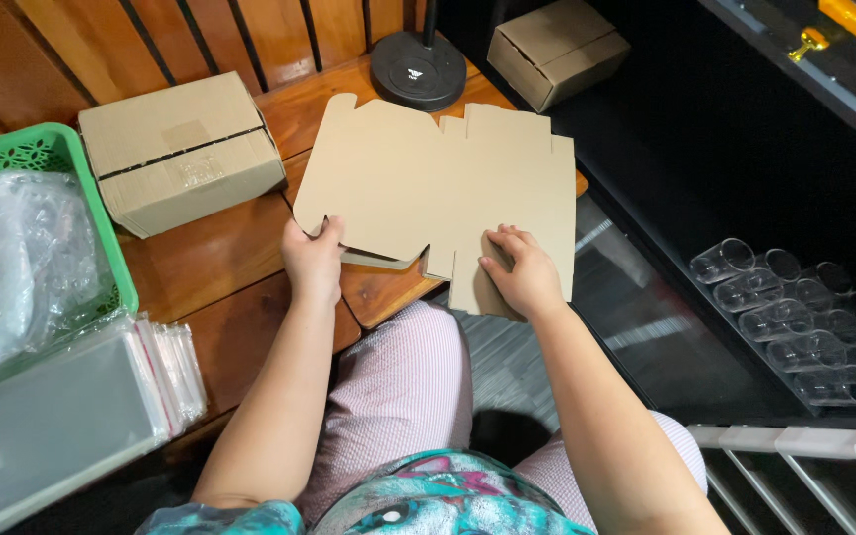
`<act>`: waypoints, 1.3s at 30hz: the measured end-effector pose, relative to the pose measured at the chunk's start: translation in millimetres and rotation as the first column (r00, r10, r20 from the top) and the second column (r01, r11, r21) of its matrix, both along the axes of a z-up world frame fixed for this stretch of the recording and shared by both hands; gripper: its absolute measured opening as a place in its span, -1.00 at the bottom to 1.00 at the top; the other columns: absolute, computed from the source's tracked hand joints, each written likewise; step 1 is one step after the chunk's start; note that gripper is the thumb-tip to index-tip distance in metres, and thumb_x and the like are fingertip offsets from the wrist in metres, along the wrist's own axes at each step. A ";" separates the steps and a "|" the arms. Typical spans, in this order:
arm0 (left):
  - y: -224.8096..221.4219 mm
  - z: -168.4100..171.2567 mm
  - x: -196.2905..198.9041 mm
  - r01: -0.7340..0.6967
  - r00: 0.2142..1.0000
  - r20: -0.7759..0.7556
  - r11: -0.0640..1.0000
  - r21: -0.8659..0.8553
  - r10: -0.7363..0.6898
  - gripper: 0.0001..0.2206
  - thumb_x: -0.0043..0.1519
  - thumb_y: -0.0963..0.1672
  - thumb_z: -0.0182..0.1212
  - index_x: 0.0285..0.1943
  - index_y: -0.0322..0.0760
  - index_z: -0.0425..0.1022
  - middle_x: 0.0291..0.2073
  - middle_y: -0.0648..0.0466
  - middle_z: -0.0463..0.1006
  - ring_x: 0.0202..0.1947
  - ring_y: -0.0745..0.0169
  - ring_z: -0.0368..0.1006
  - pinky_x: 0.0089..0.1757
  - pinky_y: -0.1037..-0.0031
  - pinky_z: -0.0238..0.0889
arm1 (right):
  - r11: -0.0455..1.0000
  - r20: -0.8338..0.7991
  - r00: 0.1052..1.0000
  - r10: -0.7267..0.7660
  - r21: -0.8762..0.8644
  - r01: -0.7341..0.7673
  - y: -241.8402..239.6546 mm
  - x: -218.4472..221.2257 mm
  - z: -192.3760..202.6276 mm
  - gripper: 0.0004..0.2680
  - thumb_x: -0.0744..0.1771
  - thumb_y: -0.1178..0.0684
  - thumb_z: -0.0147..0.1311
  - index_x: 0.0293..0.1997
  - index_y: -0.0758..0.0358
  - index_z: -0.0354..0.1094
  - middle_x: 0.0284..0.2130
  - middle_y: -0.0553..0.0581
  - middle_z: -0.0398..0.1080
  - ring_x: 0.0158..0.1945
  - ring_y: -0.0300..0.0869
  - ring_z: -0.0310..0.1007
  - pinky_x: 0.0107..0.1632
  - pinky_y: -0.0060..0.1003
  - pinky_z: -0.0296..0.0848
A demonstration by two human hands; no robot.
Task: The person picks up cardboard sheets one at a time and unfolds them before placing them on a shelf.
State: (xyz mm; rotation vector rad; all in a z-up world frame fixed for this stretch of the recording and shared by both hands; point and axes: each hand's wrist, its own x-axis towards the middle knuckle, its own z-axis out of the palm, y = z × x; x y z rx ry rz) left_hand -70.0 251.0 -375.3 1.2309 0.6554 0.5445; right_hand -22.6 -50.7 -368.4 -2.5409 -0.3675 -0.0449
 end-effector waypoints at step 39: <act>-127.8 -18.2 42.6 0.625 0.769 -0.255 0.604 0.495 -0.587 -0.57 0.32 0.16 0.19 0.24 0.00 0.57 0.22 0.06 0.53 0.31 0.05 0.38 0.26 0.27 0.23 | 0.216 -0.355 0.934 -0.045 0.909 0.356 42.4 -43.5 -15.8 -0.47 0.27 0.26 0.35 0.37 0.30 0.14 -0.10 0.14 0.39 0.05 -0.12 0.54 0.08 -0.23 0.58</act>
